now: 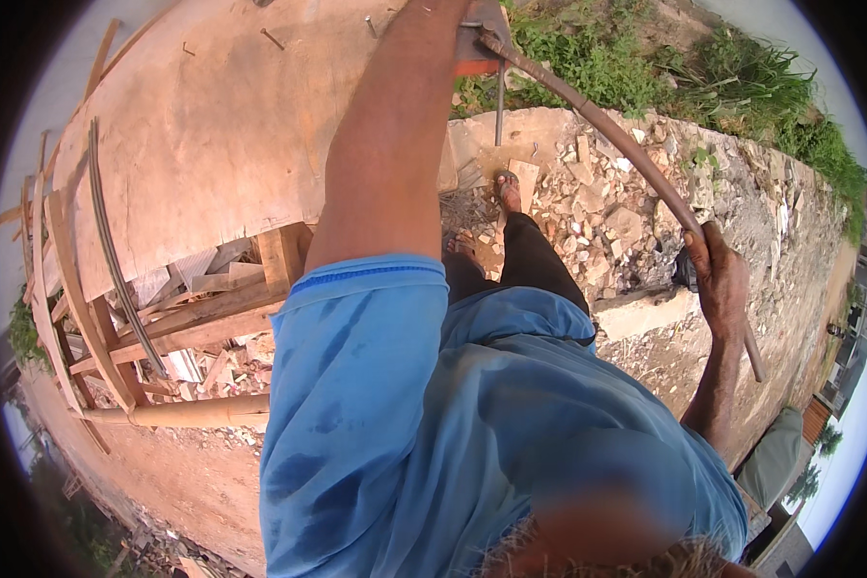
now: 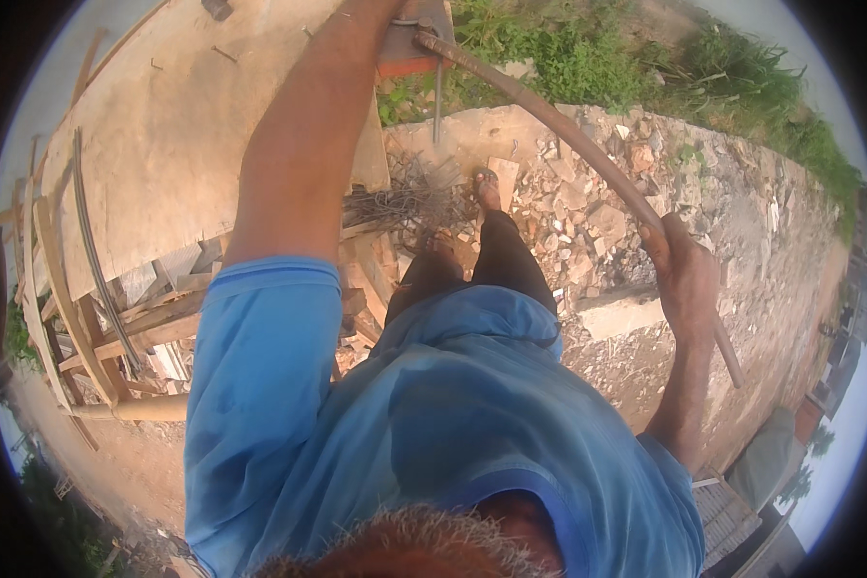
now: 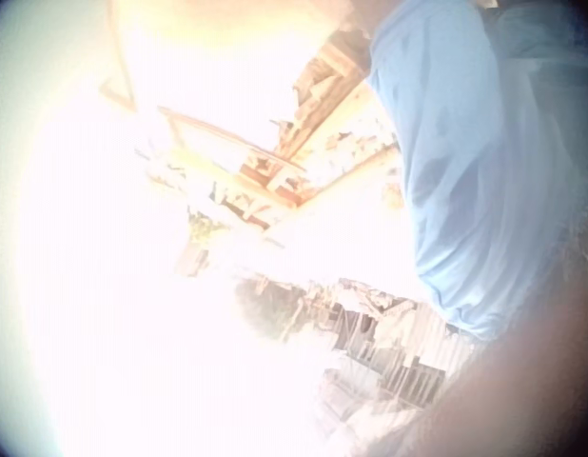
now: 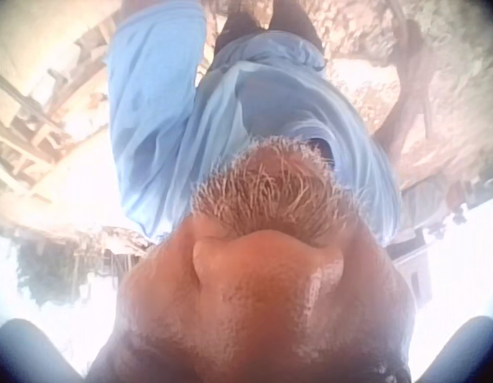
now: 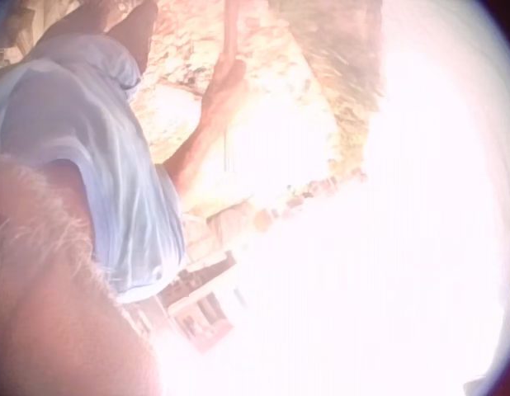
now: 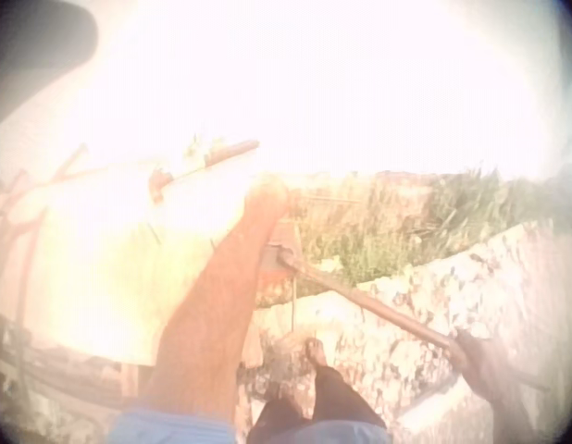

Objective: The person repeatedly bends thin metal rods using a metal bar as a lever against a wooden workbench. They pick up each rod, position it, and apply force to bend it, then place the bent rod aside.

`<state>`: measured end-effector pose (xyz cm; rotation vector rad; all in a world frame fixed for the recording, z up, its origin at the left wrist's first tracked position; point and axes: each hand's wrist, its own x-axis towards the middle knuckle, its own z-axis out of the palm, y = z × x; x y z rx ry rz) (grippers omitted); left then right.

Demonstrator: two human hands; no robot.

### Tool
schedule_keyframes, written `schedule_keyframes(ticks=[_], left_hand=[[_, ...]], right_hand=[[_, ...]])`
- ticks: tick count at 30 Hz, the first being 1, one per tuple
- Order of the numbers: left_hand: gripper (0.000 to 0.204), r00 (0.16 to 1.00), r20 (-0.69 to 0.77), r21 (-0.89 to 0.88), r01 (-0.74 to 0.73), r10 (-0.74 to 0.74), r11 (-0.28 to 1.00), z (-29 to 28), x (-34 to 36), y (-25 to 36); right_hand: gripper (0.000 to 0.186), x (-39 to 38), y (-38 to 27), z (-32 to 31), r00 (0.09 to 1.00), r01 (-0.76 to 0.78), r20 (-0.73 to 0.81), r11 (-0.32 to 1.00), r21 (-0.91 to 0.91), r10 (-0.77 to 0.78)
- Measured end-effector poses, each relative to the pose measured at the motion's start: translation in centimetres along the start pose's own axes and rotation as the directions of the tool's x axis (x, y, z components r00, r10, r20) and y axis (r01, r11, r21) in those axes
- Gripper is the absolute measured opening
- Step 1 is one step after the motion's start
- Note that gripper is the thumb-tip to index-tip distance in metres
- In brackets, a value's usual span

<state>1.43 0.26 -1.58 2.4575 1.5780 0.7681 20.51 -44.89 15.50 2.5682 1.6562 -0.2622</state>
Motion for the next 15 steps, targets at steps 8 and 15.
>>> schedule_keyframes(ticks=[8, 15], left_hand=[[0.063, 0.984, 0.178, -0.095, 0.01, 0.007, 0.995, -0.4, 1.8, -0.8], [0.06, 0.997, 0.049, -0.01, 0.054, -0.054, 0.998, 0.5, 0.2, -1.3]], right_hand=[[0.041, -2.1, -0.6, 4.3, 0.998, 0.002, -0.057, 0.995, 0.103, 0.004], [0.049, 2.4, 2.9, 0.2, 0.964, 0.056, 0.236, 0.959, 0.276, -0.124]])
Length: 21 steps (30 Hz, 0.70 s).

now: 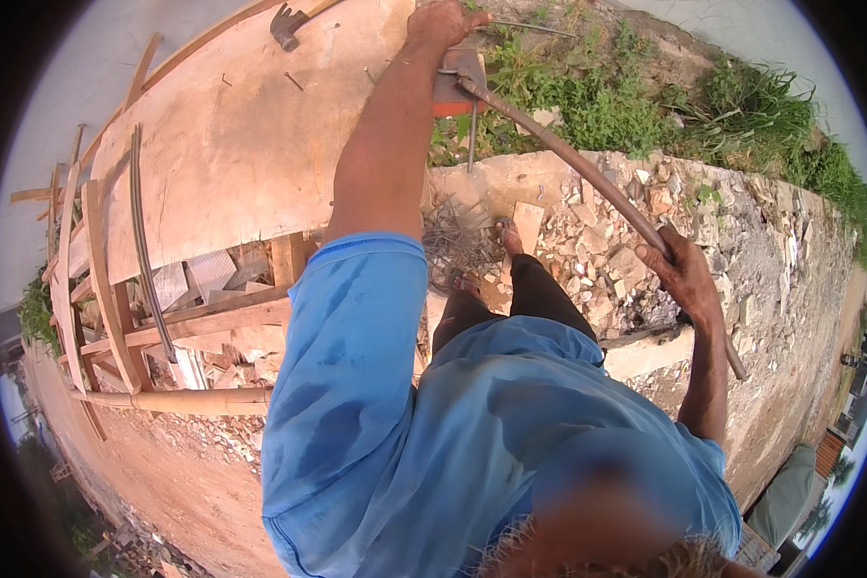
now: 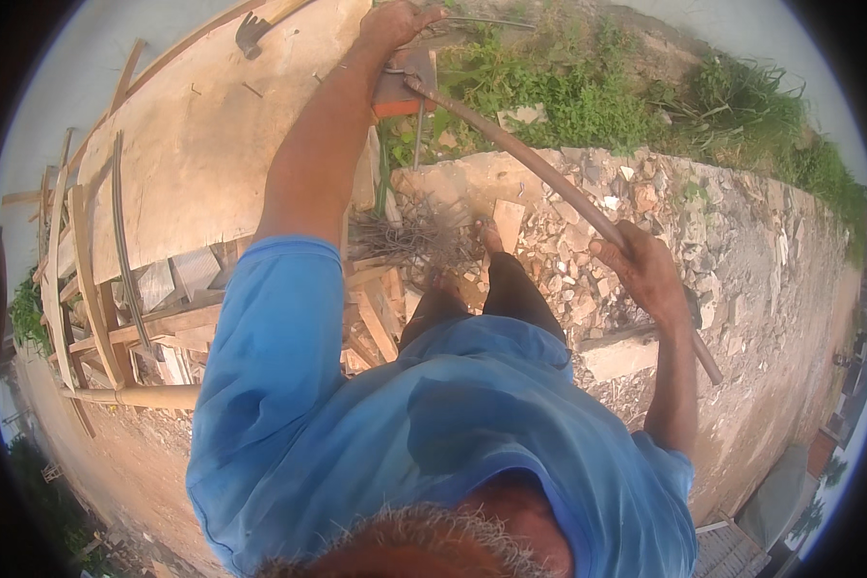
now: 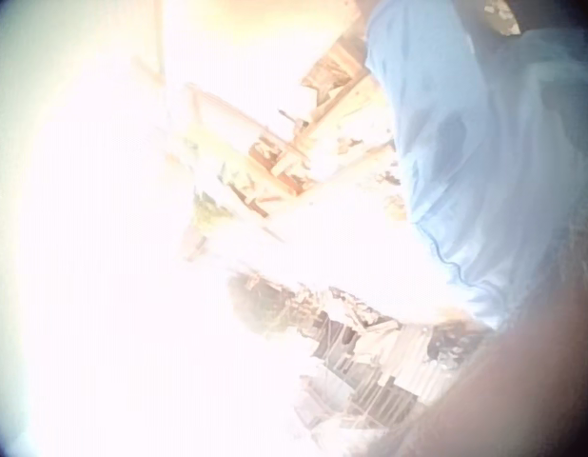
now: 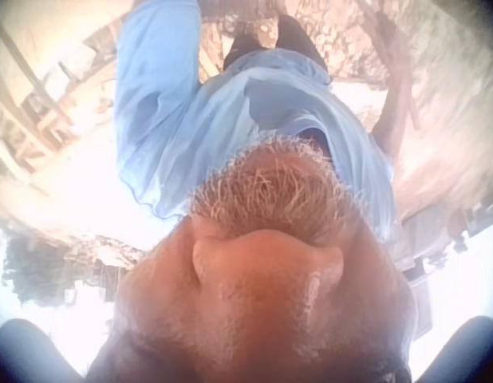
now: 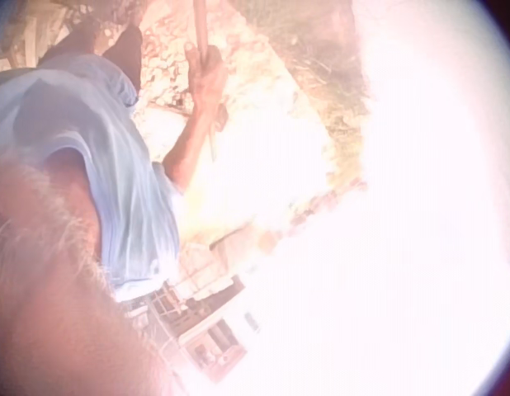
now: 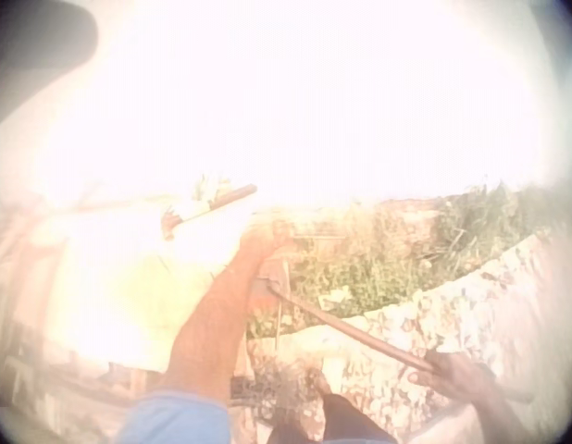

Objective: The person repeatedly bends thin metal rods using a metal bar as a lever against a wooden workbench. They pick up each rod, position it, and apply force to bend it, then place the bent rod aside.

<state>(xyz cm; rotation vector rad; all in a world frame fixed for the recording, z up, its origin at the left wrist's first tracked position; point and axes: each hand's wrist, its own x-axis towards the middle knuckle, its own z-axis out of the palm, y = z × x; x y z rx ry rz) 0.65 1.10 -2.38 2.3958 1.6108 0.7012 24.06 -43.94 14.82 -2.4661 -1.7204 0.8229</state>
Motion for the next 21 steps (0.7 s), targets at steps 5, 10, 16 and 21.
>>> schedule_keyframes(ticks=[5, 10, 16, 21], left_hand=[[0.077, 0.982, 0.186, 0.079, -0.044, 0.029, 0.996, -1.7, 0.1, -0.1], [0.068, 0.982, 0.168, -0.079, -0.079, 0.091, 0.994, -2.9, -0.1, -1.1], [0.052, 0.95, 0.311, -0.223, 0.047, 0.025, 0.974, -3.1, 1.4, -1.8], [0.047, 0.92, 0.389, -0.262, 0.165, -0.052, 0.951, -5.3, 1.0, -0.7]], right_hand=[[0.046, 3.6, 3.5, -0.9, 0.991, 0.023, 0.126, 0.973, 0.228, -0.054], [0.042, 6.8, 7.7, 0.1, 0.978, 0.096, 0.133, 0.909, 0.405, -0.162], [0.026, 12.7, 6.0, 1.3, 0.992, 0.123, -0.052, 0.768, 0.628, -0.116], [0.047, 22.8, -2.6, -3.9, 0.884, 0.446, -0.338, 0.8, 0.401, -0.323]])
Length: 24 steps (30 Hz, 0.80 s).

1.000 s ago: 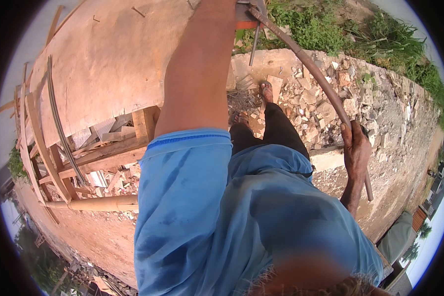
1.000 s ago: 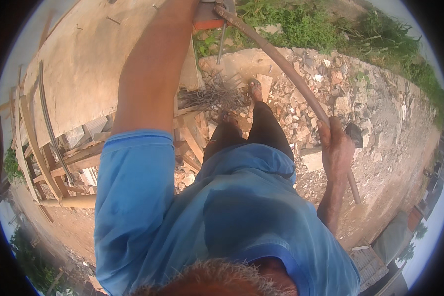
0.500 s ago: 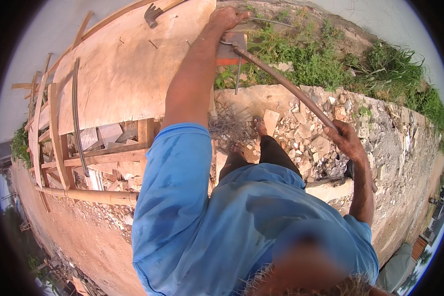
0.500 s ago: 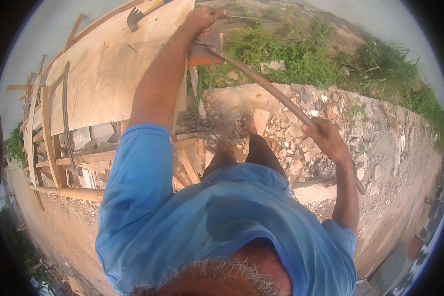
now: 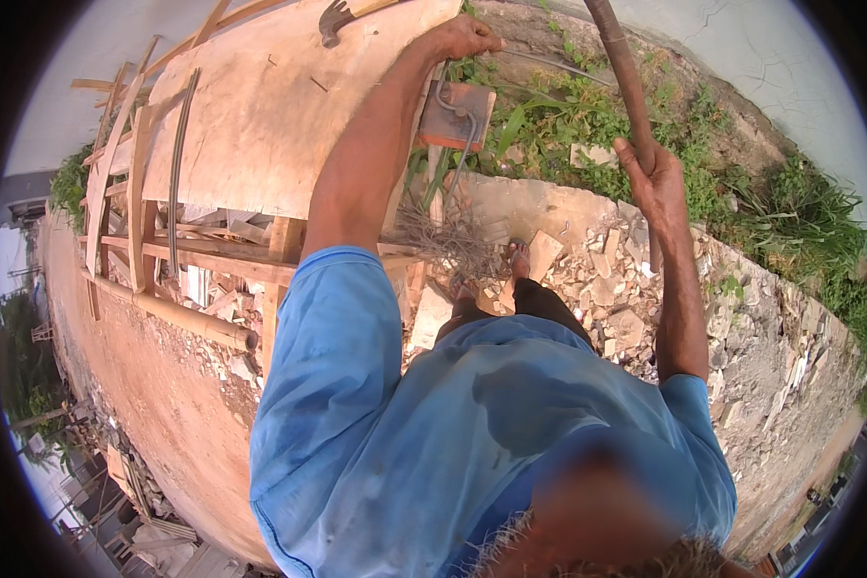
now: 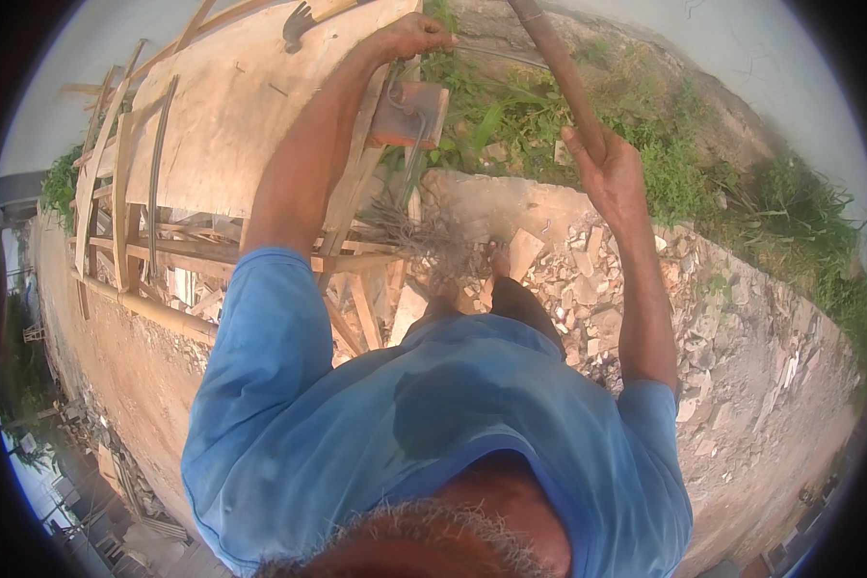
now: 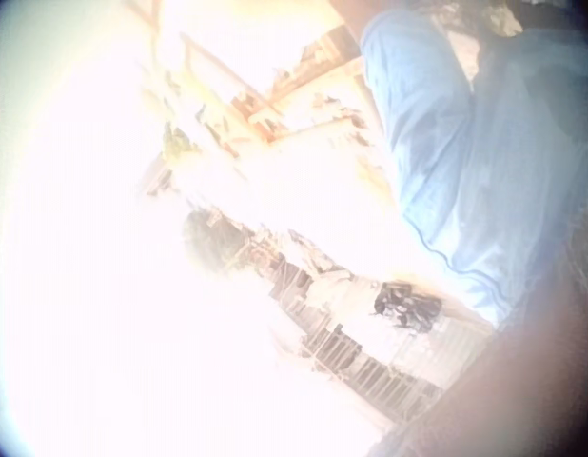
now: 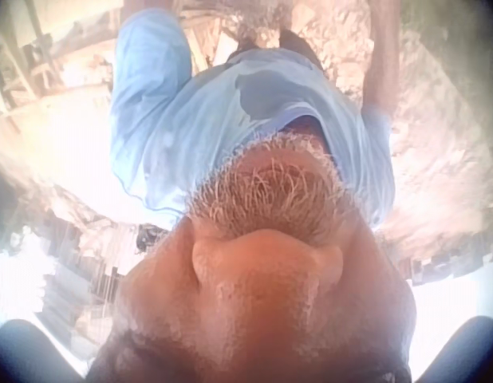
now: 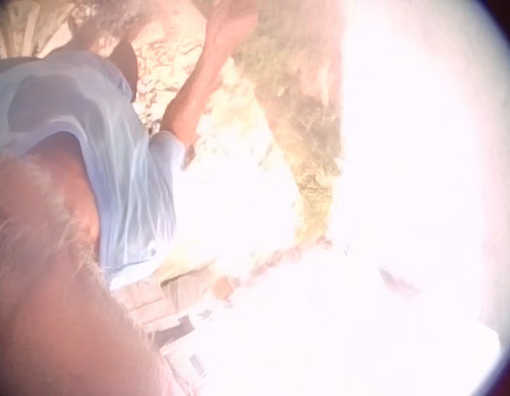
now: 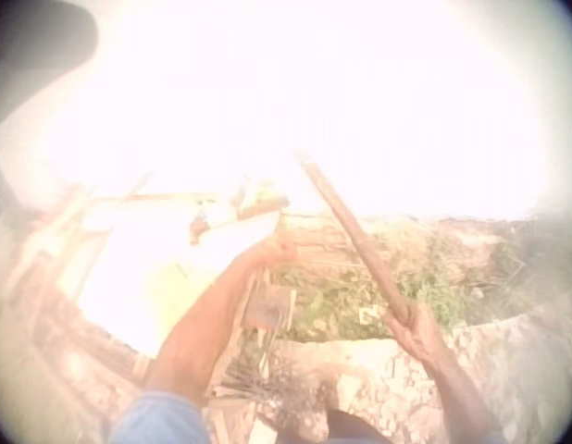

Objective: The person repeatedly bends thin metal rods using a metal bar as a lever against a wooden workbench. They pick up each rod, position it, and apply force to bend it, then place the bent rod aside.

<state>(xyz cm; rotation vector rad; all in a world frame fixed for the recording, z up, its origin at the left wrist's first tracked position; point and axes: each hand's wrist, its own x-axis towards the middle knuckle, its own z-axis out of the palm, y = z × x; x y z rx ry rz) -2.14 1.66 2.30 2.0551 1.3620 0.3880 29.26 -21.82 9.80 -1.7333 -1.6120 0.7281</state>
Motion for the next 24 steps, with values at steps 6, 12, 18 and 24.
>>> schedule_keyframes(ticks=[6, 12, 18, 24], left_hand=[[0.038, 0.993, 0.04, 0.013, 0.112, -0.112, 0.994, -1.0, -0.9, 1.1], [0.034, 0.99, -0.055, -0.23, 0.116, -0.132, 0.966, -1.8, -1.8, 1.7], [0.059, 0.99, -0.02, -0.465, 0.112, -0.136, 0.878, -4.6, -2.6, 7.8], [0.038, 0.944, -0.325, -0.567, -0.155, -0.047, 0.809, -8.0, -2.7, 13.1]], right_hand=[[0.056, 15.9, -2.8, 2.8, 0.953, 0.21, 0.259, 0.958, -0.196, -0.156], [0.058, 20.0, 2.2, 8.0, 0.838, 0.308, 0.486, 0.951, -0.042, -0.249], [0.047, 20.5, -0.4, 4.6, 0.698, 0.093, 0.678, 0.968, 0.233, -0.23], [0.044, 20.0, -7.3, -5.6, 0.825, 0.275, 0.478, 0.953, 0.126, -0.301]])
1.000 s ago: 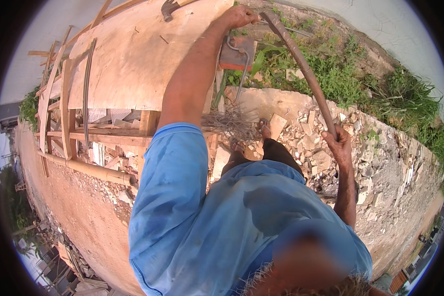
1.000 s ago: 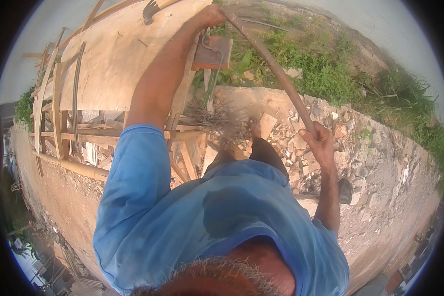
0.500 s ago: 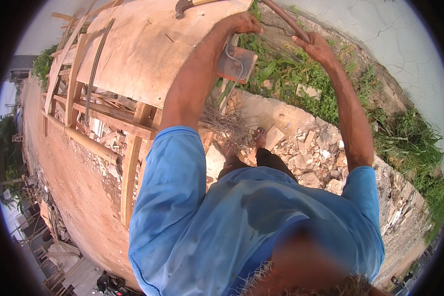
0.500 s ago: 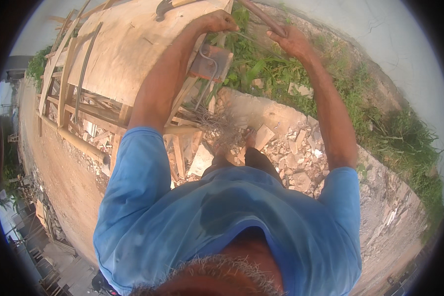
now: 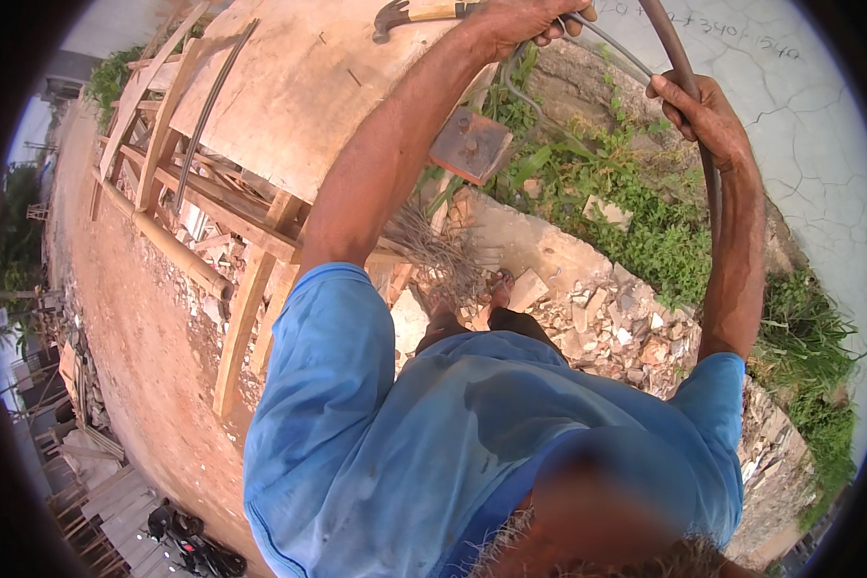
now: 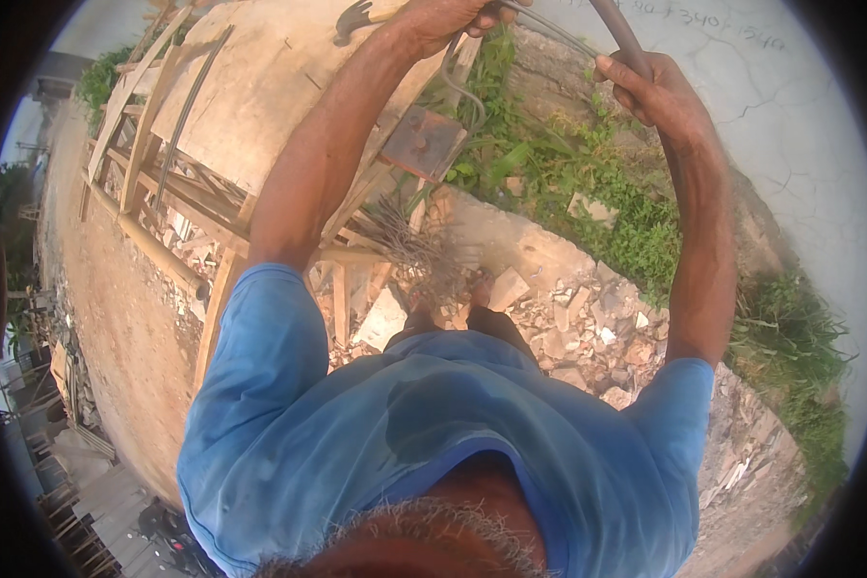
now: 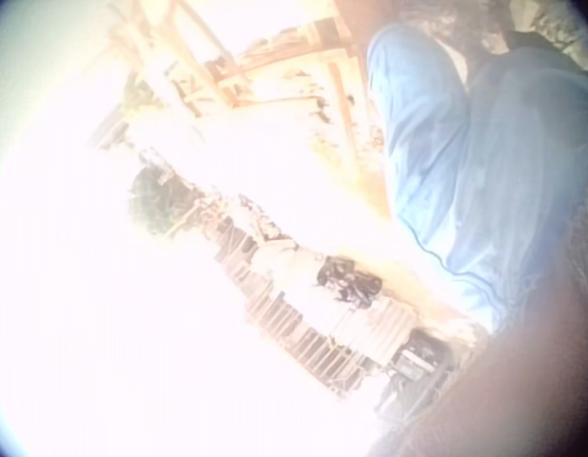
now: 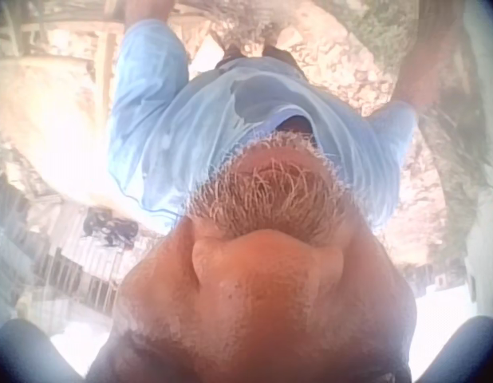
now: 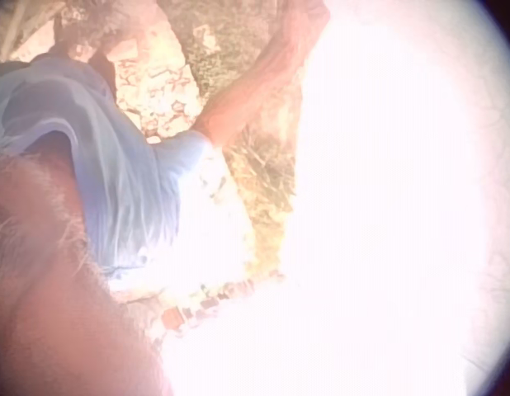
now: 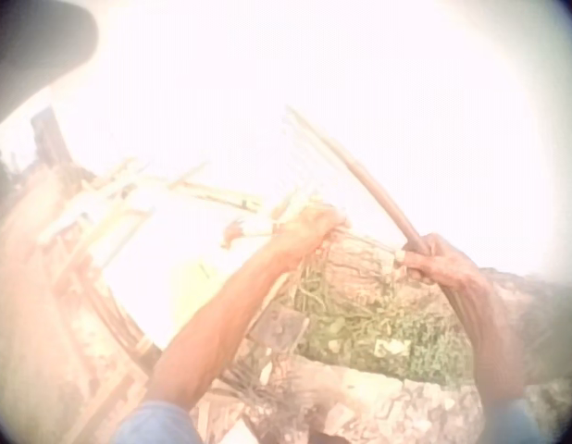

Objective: The person repeatedly bends thin metal rods using a metal bar as a lever against a wooden workbench. They pick up each rod, position it, and apply force to bend it, then place the bent rod aside.

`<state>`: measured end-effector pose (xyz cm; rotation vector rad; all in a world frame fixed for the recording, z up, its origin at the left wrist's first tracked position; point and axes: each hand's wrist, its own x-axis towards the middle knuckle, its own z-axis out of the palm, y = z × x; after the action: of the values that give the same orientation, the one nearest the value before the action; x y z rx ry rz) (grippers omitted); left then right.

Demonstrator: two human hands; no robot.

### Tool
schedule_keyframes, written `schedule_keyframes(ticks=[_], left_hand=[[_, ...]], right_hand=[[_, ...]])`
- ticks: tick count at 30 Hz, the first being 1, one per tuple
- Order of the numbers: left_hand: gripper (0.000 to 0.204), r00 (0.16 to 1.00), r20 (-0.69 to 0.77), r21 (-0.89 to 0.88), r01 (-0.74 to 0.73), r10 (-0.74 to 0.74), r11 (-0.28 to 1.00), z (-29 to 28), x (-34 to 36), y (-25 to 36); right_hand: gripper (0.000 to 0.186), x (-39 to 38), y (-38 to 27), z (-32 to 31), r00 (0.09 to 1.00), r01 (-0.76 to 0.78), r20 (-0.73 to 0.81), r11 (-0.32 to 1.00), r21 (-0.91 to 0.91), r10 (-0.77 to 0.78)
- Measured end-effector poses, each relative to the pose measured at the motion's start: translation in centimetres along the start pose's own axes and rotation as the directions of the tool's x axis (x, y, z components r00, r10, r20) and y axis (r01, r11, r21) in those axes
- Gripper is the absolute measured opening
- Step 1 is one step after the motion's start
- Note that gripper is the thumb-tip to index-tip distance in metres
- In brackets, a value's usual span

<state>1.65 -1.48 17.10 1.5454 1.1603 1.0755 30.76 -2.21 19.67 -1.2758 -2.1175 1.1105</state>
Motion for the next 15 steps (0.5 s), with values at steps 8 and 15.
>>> schedule_keyframes(ticks=[8, 15], left_hand=[[0.039, 0.994, 0.099, 0.055, 0.034, -0.04, 0.998, -2.3, -2.1, 3.6], [0.088, 0.894, 0.004, 0.354, 0.418, -0.448, 0.837, -1.7, -2.1, -6.7]], right_hand=[[0.038, -5.0, -3.7, -0.1, 0.959, 0.073, -0.263, 0.989, -0.129, -0.105], [0.027, -7.0, 0.5, 14.5, 0.941, 0.168, -0.197, 0.888, -0.429, -0.274]])
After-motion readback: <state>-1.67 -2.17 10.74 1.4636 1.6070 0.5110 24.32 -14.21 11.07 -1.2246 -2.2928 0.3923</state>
